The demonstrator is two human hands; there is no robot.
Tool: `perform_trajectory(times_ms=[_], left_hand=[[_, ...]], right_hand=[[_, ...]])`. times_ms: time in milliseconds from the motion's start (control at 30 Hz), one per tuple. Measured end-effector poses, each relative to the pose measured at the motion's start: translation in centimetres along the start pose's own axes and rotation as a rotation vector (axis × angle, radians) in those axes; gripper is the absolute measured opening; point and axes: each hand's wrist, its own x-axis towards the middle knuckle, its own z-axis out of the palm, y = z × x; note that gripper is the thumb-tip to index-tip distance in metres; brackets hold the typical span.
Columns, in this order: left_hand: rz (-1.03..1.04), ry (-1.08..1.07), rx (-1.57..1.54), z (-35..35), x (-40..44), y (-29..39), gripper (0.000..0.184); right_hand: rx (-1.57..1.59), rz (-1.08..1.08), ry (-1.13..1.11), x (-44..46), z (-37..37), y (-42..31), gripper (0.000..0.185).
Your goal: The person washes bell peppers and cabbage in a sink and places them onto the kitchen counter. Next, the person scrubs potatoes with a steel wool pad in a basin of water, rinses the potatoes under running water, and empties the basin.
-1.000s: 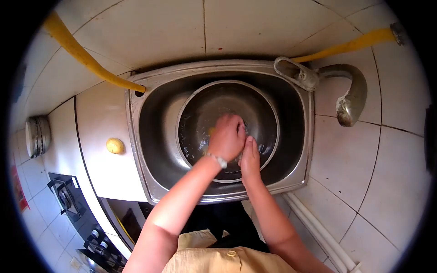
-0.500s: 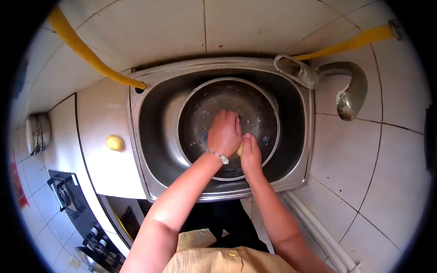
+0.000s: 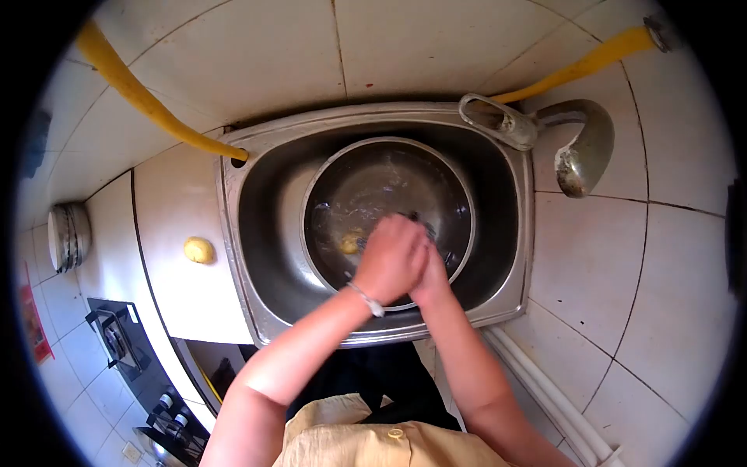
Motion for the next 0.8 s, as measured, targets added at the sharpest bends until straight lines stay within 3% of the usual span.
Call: perform_trajectory(times_ms=[67,133,200,400,533,600,667,733,800], left_hand=[[-0.066,0.023,0.063,0.2,0.6,0.2,0.011],[-0.147,0.129,0.043,0.9,2.3,-3.2,0.011],[-0.226,0.242,0.026,0.0,3.3,-5.1,0.011],[-0.455,0.244,-0.196,-3.7,-0.5,-6.1,0.014],[-0.676,0.288,-0.339,-3.9,-3.9,-6.7,0.011],[-0.635,0.223,-0.298,-4.2,-5.3,-6.7,0.009],[-0.507,0.217,-0.163,-3.6,-6.0,-6.9,0.008],[-0.489,0.24,-0.204,-3.1,-6.0,-6.9,0.011],[-0.566,0.226,-0.243,-2.9,-5.6,-6.7,0.013]], right_hand=[[-0.013,-0.101,0.048,-0.9,-0.2,0.7,0.035],[-0.001,0.331,-0.278,-0.9,-3.0,-0.9,0.036],[0.005,0.375,-0.459,-3.5,-1.6,-0.9,0.04],[0.142,0.459,-0.508,-0.8,-1.4,-2.2,0.039],[-0.166,0.237,-0.295,2.3,-0.9,-3.4,0.037],[-0.633,-0.198,0.077,3.7,-0.6,-3.6,0.027],[-0.7,-0.346,0.049,3.6,0.1,-3.1,0.025],[-0.706,-0.257,-0.052,0.9,4.1,-1.6,0.029],[-0.794,-0.162,-0.359,-1.0,7.6,1.4,0.036]])
